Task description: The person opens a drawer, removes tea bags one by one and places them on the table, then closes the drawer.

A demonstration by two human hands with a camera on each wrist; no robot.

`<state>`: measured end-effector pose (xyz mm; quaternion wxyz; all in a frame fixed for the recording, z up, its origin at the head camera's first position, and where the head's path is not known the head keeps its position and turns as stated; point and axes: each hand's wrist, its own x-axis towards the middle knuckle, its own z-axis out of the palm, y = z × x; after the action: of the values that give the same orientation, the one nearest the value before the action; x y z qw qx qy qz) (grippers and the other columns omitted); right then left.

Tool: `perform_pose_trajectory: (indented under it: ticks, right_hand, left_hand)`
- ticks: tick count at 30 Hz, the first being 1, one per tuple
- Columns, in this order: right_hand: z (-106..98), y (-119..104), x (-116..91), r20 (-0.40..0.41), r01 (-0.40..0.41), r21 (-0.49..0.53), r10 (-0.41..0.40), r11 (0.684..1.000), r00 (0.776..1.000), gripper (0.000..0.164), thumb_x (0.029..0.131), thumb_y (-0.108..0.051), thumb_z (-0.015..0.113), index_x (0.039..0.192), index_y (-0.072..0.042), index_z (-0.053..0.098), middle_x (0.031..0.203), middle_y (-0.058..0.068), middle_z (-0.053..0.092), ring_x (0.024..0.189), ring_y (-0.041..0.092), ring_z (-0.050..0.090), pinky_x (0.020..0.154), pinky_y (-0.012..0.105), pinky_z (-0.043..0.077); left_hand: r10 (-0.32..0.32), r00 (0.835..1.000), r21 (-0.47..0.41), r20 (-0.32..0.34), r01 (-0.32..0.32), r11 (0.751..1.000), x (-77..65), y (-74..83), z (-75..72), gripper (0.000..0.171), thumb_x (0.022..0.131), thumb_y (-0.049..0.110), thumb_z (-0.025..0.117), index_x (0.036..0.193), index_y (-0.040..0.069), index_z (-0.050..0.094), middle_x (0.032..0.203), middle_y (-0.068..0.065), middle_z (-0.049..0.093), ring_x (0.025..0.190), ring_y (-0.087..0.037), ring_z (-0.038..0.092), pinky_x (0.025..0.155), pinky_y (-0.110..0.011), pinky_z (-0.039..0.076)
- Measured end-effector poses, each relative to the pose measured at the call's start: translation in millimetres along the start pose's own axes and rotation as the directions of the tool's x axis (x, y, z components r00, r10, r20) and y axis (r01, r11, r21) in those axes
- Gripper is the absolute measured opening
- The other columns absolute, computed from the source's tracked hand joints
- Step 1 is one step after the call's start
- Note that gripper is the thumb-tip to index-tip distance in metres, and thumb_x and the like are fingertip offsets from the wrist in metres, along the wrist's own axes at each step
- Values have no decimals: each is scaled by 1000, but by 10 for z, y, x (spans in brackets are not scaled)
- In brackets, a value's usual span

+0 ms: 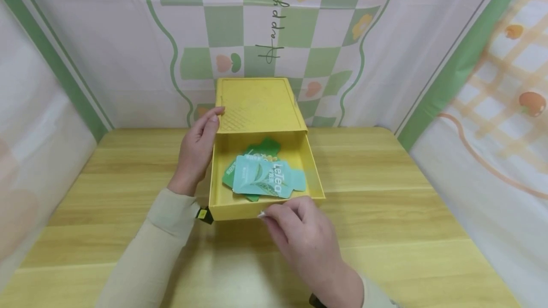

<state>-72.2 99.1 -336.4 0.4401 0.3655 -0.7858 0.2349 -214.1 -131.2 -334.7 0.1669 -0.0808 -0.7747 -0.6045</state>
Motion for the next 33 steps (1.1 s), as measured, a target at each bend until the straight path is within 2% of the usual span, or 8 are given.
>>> perform_pose_trajectory:
  ticks: [14, 33]
  right_hand:
    - [-56, -71, -14, 14, -9, 7, 9, 1000, 1000, 15, 93, -23, 66, 91, -9, 70, 81, 3, 54, 65, 12, 52, 52, 18, 43]
    - [-69, -126, -27, -28, 26, -24, -26, 999, 999, 16, 94, -22, 64, 89, -8, 70, 80, 2, 53, 63, 12, 52, 52, 19, 43]
  left_hand:
    - [19, 1000, 7, -5, -19, 1000, -11, 14, -3, 52, 99, 59, 37, 138, 30, 57, 142, 13, 52, 130, -5, 42, 108, -41, 35]
    - [24, 1000, 2, -3, -24, 1000, -13, 22, -7, 52, 99, 58, 37, 138, 29, 56, 143, 13, 51, 130, -5, 42, 107, -41, 35]
